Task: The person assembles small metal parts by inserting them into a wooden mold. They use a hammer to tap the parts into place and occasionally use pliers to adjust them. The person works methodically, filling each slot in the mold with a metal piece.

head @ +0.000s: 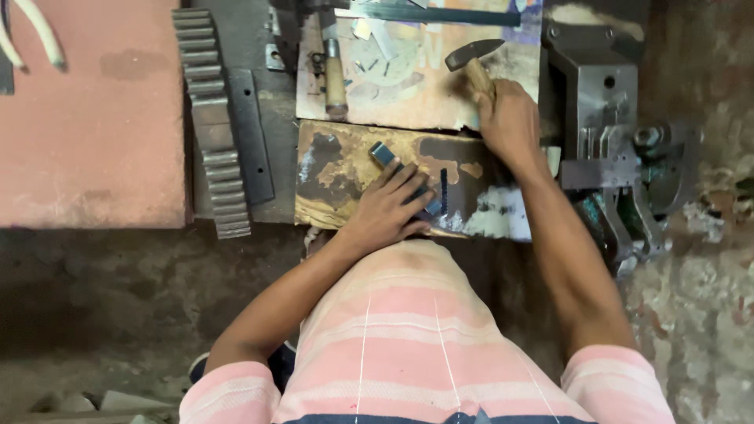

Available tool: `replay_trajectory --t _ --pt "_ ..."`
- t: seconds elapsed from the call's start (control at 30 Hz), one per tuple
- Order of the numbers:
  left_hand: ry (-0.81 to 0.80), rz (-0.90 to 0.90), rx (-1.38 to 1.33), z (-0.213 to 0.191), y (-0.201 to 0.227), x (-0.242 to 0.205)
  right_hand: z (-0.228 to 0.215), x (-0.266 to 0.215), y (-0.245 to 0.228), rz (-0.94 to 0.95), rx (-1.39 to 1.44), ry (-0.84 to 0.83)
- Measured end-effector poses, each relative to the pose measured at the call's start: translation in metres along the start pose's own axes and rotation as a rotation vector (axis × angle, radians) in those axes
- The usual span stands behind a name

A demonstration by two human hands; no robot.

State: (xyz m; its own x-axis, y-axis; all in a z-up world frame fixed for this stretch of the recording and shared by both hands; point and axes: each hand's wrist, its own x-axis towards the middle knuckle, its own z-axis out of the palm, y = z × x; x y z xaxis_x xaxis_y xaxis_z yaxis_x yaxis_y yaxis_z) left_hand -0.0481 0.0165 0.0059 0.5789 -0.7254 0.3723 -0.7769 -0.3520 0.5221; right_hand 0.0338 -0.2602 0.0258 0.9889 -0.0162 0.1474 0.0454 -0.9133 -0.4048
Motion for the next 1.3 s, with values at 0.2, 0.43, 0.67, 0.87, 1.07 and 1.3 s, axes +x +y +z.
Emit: replay_trajectory --t 0.2,0.43,0.67,0.87,1.07,1.3 --pt "0.039 0.072 0.121 0.010 0.003 -0.009 -0.013 -0.037 -0.062 0.030 0.259 -0.210" --pt "0.064 0.103 0.092 0.009 0.003 -0.014 -0.010 -0.041 -0.095 -0.154 0.123 -0.414" --pt "0.055 0.105 0.121 0.015 0.004 -0.016 -0.011 -0.032 -0.103 -0.222 -0.096 -0.567" --pt "0.050 0.079 0.086 0.018 0.003 -0.024 -0.001 -0.037 -0.108 -0.272 -0.101 -0.511" --pt "0.024 0.065 0.106 0.022 0.003 -0.023 0.011 -0.040 -0.094 -0.210 -0.111 -0.510" --pt "-0.124 0.115 0.055 -0.002 0.003 -0.009 -0.018 -0.021 -0.047 0.224 0.244 -0.572"
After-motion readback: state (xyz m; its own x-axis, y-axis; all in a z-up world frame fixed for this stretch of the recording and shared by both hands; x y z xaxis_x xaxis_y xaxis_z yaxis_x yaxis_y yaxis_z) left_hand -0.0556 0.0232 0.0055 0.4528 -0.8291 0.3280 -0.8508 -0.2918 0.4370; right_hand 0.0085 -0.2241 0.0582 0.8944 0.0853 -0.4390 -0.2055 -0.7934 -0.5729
